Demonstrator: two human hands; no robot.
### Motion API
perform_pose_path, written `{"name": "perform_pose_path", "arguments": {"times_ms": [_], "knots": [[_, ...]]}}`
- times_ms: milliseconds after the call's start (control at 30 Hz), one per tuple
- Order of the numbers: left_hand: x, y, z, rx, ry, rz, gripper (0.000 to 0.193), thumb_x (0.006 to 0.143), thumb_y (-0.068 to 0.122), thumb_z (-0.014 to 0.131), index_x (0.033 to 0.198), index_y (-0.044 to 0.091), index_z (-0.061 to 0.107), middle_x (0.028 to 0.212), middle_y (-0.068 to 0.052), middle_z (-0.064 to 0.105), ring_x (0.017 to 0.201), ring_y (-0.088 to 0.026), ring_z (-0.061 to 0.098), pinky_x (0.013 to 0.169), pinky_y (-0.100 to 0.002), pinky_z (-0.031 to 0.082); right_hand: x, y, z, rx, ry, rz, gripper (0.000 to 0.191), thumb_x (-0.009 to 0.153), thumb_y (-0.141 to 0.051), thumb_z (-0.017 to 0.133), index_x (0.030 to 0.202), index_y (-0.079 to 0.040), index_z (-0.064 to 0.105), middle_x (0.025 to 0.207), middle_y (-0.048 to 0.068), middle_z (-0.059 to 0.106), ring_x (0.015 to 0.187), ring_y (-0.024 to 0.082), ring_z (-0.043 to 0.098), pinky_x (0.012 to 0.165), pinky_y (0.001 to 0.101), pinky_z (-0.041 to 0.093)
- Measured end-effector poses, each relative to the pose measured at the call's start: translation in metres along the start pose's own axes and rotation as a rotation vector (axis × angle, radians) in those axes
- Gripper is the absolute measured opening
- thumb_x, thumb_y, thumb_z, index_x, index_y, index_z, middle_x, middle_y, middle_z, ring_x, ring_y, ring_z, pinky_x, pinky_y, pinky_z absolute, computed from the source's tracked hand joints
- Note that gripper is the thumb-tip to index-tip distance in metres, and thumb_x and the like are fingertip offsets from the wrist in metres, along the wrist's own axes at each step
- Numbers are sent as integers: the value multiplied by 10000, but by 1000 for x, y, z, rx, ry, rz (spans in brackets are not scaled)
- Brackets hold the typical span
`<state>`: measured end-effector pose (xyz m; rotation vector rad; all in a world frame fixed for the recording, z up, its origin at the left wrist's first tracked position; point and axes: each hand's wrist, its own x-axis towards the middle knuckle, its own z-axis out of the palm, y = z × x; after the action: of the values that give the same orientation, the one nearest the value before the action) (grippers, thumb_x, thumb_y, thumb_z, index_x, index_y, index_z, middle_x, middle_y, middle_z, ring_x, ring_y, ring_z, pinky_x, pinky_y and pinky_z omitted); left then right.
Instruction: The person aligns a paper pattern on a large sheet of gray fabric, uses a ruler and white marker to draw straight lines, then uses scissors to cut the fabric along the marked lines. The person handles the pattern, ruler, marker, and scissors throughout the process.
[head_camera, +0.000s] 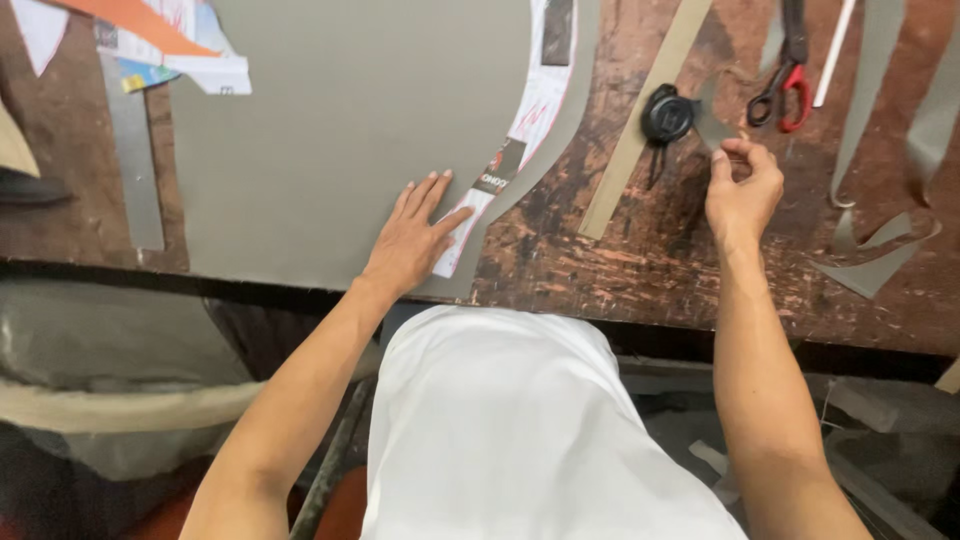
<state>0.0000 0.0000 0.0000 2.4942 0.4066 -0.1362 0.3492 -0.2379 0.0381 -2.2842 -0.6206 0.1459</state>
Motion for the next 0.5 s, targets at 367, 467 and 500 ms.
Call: {"name": "perform_pose_path", "arguments": {"times_ms": [367, 467, 500], "knots": [[-4, -65, -28, -43, -40, 51, 708, 787, 261, 821, 1451, 274, 574, 1673, -107, 230, 1534, -301, 216, 1255, -496, 217, -55, -31, 80, -117, -14, 104, 176, 967, 28, 742, 1138, 11, 703, 1105, 104, 639, 876, 162, 689, 782, 300, 569], [-6, -78, -33, -54, -75, 38, 764, 751, 252, 848, 1459, 281, 564, 1683, -89, 209, 1540, -295, 202, 1263, -487, 204, -59, -31, 87, -136, -27, 68, 190, 971, 37, 762, 1151, 5, 712, 1131, 102, 640, 883, 159, 679, 818, 301, 571], [-9, -79, -33, -49, -102, 24, 808, 720, 243, 859, 1465, 292, 552, 1686, -75, 195, 1541, -285, 194, 1265, -479, 196, -60, -30, 88, -148, -34, 86, 191, 967, 33, 762, 1148, 2, 711, 1130, 98, 639, 873, 153, 677, 800, 299, 568]]}}
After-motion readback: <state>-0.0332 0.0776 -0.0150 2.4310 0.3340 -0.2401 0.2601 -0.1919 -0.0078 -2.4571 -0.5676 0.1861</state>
